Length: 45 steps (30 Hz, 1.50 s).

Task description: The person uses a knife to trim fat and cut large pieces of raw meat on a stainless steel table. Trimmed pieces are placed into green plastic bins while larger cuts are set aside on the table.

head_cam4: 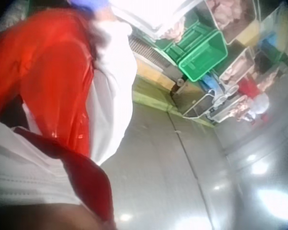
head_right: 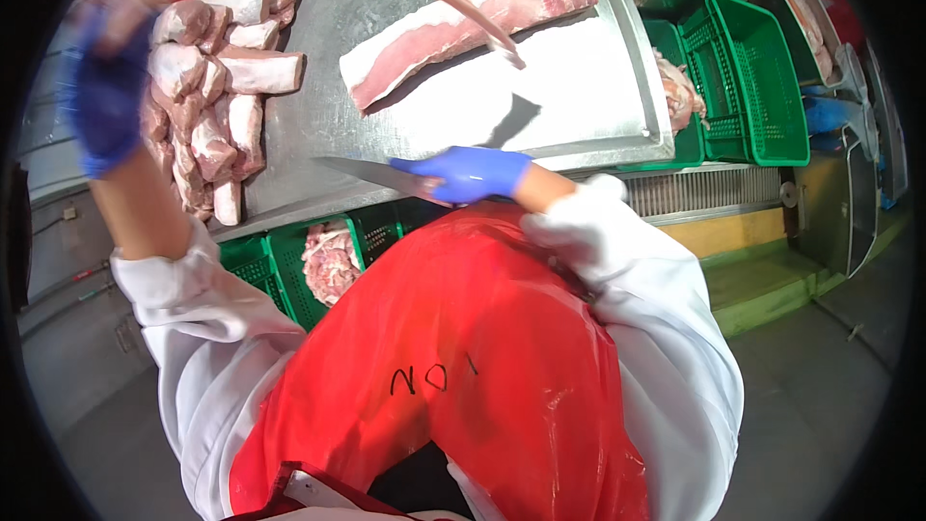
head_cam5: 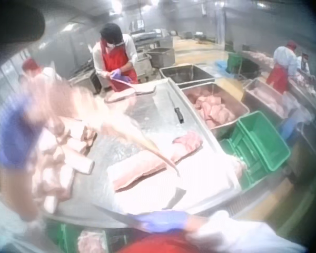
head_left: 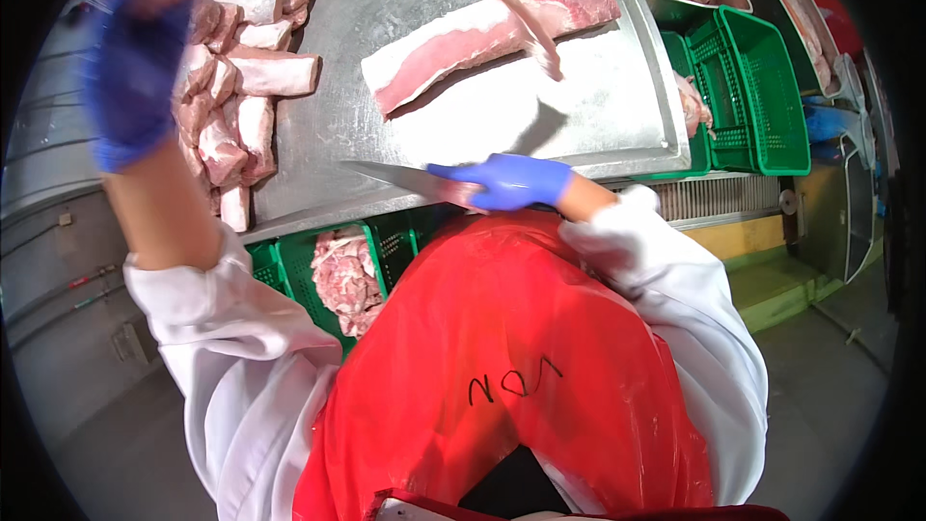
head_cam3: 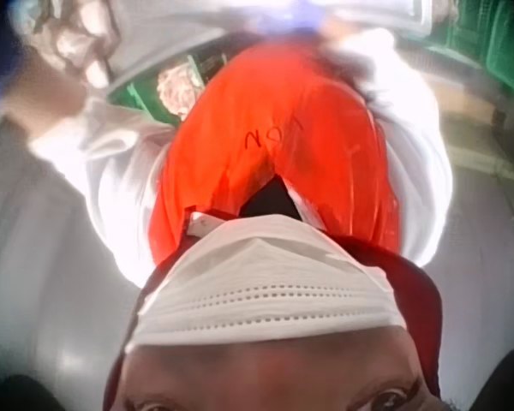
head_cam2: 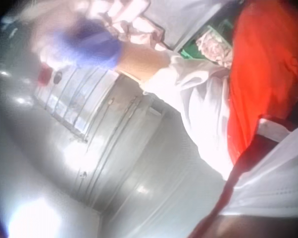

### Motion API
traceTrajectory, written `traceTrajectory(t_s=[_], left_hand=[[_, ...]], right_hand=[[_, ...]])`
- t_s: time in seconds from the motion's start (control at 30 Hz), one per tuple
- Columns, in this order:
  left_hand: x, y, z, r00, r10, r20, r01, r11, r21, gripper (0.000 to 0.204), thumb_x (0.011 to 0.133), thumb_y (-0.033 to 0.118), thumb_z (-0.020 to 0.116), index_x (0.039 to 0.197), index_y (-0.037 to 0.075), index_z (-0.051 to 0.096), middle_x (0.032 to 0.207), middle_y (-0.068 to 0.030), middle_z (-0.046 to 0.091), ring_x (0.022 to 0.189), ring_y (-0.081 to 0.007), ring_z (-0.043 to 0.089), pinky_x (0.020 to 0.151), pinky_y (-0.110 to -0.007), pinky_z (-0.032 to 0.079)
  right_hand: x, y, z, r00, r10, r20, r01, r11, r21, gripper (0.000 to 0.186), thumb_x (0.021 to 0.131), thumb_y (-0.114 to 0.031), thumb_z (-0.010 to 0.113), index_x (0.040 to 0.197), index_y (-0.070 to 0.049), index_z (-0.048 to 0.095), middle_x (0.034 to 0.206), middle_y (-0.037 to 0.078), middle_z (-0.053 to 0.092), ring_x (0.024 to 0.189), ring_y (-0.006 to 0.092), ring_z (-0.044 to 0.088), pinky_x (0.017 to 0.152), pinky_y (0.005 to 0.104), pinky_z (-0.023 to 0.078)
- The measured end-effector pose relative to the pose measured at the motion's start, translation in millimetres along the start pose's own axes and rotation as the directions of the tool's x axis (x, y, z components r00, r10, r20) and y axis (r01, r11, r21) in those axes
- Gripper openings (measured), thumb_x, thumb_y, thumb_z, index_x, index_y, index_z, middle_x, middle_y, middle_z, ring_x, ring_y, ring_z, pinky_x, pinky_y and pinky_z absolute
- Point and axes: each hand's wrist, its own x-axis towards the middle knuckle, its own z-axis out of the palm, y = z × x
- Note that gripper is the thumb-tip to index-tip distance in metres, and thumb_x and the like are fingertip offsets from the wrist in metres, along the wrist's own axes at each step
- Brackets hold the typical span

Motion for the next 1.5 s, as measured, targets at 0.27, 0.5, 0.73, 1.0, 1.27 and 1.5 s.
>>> traceTrajectory(t_s=[0.27,0.5,0.73,1.0,1.27,1.5], left_hand=[[-317.3,-365.8,-122.8,0.754,-0.549,-0.362,0.657,0.651,0.38,0.042,0.09,0.02,0.068,0.123,-0.005,0.059,0.113,-0.012,0.067,0.103,-0.0176,0.063,0.091,-0.032,0.051],[-311.8,-342.1,-94.3,0.858,-0.364,-0.364,0.511,0.52,0.685,0.039,0.088,0.026,0.068,0.115,-0.002,0.063,0.103,-0.0212,0.07,0.097,-0.0285,0.07,0.083,-0.037,0.053],[-320.0,-336.0,-70.9,0.829,-0.37,-0.421,0.558,0.6,0.573,0.036,0.088,0.031,0.066,0.109,0.001,0.065,0.096,-0.0229,0.069,0.09,-0.0362,0.069,0.079,-0.041,0.054],[-302.7,-341.9,-101.1,0.79,-0.264,-0.553,0.545,0.716,0.437,0.027,0.094,0.023,0.058,0.105,0.001,0.066,0.101,-0.011,0.07,0.092,-0.021,0.065,0.082,-0.037,0.051],[-348.0,-245.1,-209.3,0.751,-0.153,-0.643,0.579,0.621,0.529,0.028,0.095,0.02,0.056,0.112,0.0,0.065,0.106,-0.0066,0.067,0.097,-0.0165,0.062,0.087,-0.032,0.049],[-326.8,-274.2,-102.5,0.949,-0.214,-0.233,0.228,-0.047,0.972,0.044,0.078,0.033,0.073,0.109,0.002,0.067,0.112,-0.0217,0.065,0.11,-0.0394,0.059,0.097,-0.046,0.046]], right_hand=[[-121.4,-6.7,-40.9,0.846,0.53,0.06,-0.534,0.844,0.062,0.072,0.087,-0.014,0.057,0.153,-0.026,0.031,0.095,0.02,0.07,0.071,0.0365,0.068,0.074,0.0397,0.053],[-3.7,43.9,2.8,0.985,0.135,-0.104,-0.159,0.951,-0.264,0.069,0.089,-0.015,0.056,0.153,-0.022,0.03,0.101,0.024,0.066,0.085,0.0407,0.065,0.08,0.0453,0.051],[96.5,61.3,33.5,0.998,0.057,-0.022,-0.061,0.884,-0.463,0.065,0.088,-0.007,0.052,0.149,-0.023,0.037,0.112,0.021,0.066,0.094,0.0411,0.066,0.082,0.0465,0.053],[154.9,82.3,50.6,0.997,-0.015,-0.07,-0.022,0.869,-0.495,0.067,0.092,-0.007,0.043,0.152,-0.032,0.027,0.12,0.019,0.061,0.097,0.0386,0.066,0.082,0.0454,0.053],[74.7,57.6,13.1,0.999,-0.03,-0.021,0.019,0.905,-0.425,0.067,0.091,-0.001,0.046,0.151,-0.025,0.029,0.123,0.02,0.059,0.097,0.0401,0.064,0.087,0.0444,0.051],[-78.4,80.7,-36.5,0.874,0.289,-0.39,-0.278,0.957,0.086,0.071,0.094,-0.015,0.055,0.156,-0.027,0.023,0.084,0.013,0.068,0.069,0.0235,0.066,0.072,0.0368,0.054]])
